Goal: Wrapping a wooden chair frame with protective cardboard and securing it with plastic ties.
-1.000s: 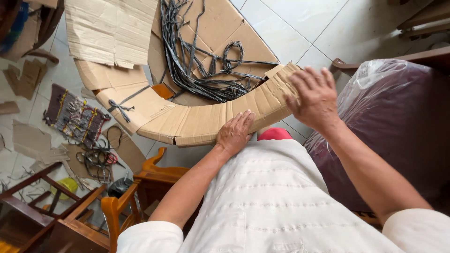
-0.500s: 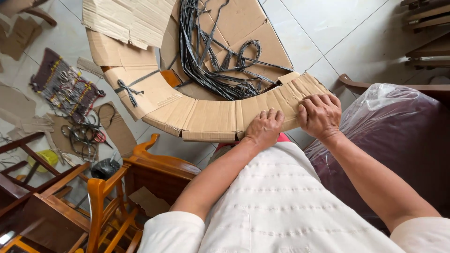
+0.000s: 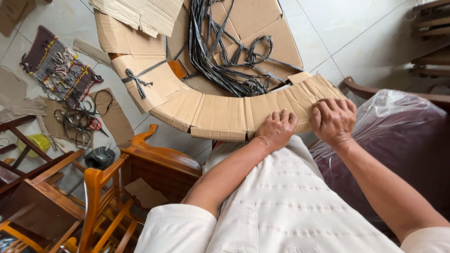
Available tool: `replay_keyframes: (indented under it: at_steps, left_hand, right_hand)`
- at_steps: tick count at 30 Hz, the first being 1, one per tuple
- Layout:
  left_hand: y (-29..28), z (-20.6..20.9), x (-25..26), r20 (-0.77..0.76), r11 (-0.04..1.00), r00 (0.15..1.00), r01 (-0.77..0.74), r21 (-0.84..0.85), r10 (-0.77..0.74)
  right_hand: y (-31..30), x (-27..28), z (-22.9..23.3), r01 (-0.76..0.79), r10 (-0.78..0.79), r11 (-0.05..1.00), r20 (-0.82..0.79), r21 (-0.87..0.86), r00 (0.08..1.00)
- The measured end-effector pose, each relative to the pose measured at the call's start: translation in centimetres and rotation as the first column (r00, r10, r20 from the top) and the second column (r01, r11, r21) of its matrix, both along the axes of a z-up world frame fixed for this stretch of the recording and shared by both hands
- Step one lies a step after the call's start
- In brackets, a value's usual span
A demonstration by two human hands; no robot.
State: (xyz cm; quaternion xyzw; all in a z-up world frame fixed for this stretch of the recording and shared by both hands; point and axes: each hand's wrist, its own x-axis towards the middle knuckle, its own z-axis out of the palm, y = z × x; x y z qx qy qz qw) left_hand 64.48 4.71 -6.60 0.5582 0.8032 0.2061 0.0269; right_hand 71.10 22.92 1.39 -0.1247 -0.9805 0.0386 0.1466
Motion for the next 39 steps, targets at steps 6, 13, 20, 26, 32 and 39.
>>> replay_keyframes:
  at_steps: [6,13,20,26,32,39]
  left_hand:
    - [0.2,1.1,-0.2,-0.029,1.000,0.999,-0.031,-0.003,0.031]
    - [0.5,2.4,-0.6,-0.017,0.996,0.998,-0.061,-0.070,0.060]
    - [0.5,2.6,-0.5,-0.027,0.993,0.997,-0.079,-0.092,0.077]
    - [0.4,2.3,-0.5,-0.017,0.991,0.995,-0.102,-0.086,0.101]
    - [0.7,2.3,-0.7,-0.014,0.988,0.991,-0.133,-0.079,0.133]
    - [0.7,2.4,-0.5,-0.001,0.984,0.987,-0.163,-0.077,0.164]
  right_hand:
    - [0.3,0.7,-0.3,-0.009,0.011,1.000,0.138,-0.015,0.990]
    - [4.8,-4.4,-5.4,-0.116,0.350,0.849,0.384,-0.515,0.855]
    - [5.1,-13.7,-15.2,0.225,0.392,0.775,0.728,-0.591,0.562]
    - [1.9,-14.1,-26.5,0.354,0.333,0.747,0.777,-0.563,0.534]
    - [-1.7,-16.3,-24.3,0.363,0.332,0.733,0.769,-0.575,0.546]
    - [-4.0,-14.7,-33.2,0.350,0.262,0.795,0.801,-0.495,0.539]
